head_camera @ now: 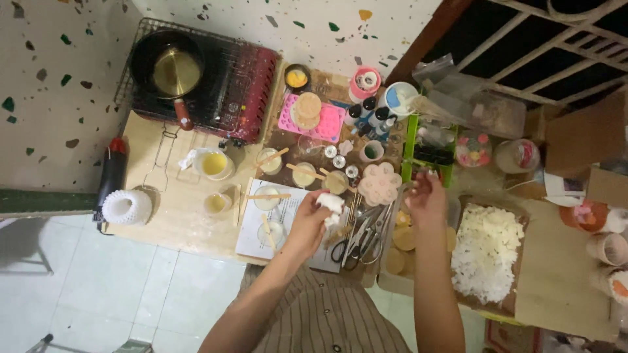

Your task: Preparing materials, adding scents and dyes, and using a heat gun to make handmade candles.

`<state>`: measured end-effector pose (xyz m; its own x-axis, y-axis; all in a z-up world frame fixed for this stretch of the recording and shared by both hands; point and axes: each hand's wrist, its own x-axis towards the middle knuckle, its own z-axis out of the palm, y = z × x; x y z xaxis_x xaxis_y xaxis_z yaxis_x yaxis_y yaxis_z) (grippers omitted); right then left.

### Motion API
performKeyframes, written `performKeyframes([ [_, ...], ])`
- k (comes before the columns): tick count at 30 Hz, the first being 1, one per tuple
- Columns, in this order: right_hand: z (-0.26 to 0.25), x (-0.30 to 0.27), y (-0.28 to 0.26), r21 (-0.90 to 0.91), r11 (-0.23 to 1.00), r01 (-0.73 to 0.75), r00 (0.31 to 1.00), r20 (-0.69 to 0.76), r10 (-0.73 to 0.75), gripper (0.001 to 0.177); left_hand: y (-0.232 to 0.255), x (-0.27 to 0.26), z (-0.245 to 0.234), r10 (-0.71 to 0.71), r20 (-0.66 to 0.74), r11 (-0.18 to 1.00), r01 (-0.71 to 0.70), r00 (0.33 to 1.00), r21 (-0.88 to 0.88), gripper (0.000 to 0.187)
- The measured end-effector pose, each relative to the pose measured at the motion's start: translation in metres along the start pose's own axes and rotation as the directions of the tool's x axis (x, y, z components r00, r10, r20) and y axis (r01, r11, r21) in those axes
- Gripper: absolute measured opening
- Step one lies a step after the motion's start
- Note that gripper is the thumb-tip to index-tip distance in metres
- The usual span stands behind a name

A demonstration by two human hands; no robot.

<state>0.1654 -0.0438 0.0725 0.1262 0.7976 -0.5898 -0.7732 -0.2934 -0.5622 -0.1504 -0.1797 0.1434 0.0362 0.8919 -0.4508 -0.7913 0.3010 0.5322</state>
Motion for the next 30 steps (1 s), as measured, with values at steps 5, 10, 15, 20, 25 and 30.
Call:
performKeyframes([
  [5,0.004,-0.123,0.019,0.192,0.960,-0.204,0.948,0.283,0.145,0.024,0.000,0.014,0.053,0.075,-0.103,0.983,-0.056,0.992,0.178,0.036],
  [10,-0.007,-0.188,0.044,0.024,0.995,-0.094,0.971,0.222,0.087,0.025,-0.028,0.030,0.091,0.014,-0.141,0.975,0.018,0.990,0.223,0.030],
  [15,-0.004,-0.200,0.041,-0.146,0.983,0.114,0.982,0.166,-0.089,0.030,-0.056,0.041,0.093,0.013,0.056,0.902,-0.036,0.998,0.431,0.035],
  [20,-0.001,-0.207,0.038,-0.213,0.936,0.282,0.954,0.161,-0.251,0.028,-0.012,0.013,0.121,-0.300,0.260,0.954,0.283,0.918,0.102,0.048],
  [25,0.014,-0.219,0.039,-0.361,0.830,0.425,0.905,0.179,-0.385,0.025,-0.034,0.016,0.114,-0.324,0.312,0.943,0.279,0.893,0.179,0.051],
  [30,0.020,-0.233,0.049,-0.351,0.800,0.486,0.874,0.179,-0.452,0.025,-0.066,0.017,0.114,0.006,0.235,0.987,-0.044,0.972,0.153,0.046],
])
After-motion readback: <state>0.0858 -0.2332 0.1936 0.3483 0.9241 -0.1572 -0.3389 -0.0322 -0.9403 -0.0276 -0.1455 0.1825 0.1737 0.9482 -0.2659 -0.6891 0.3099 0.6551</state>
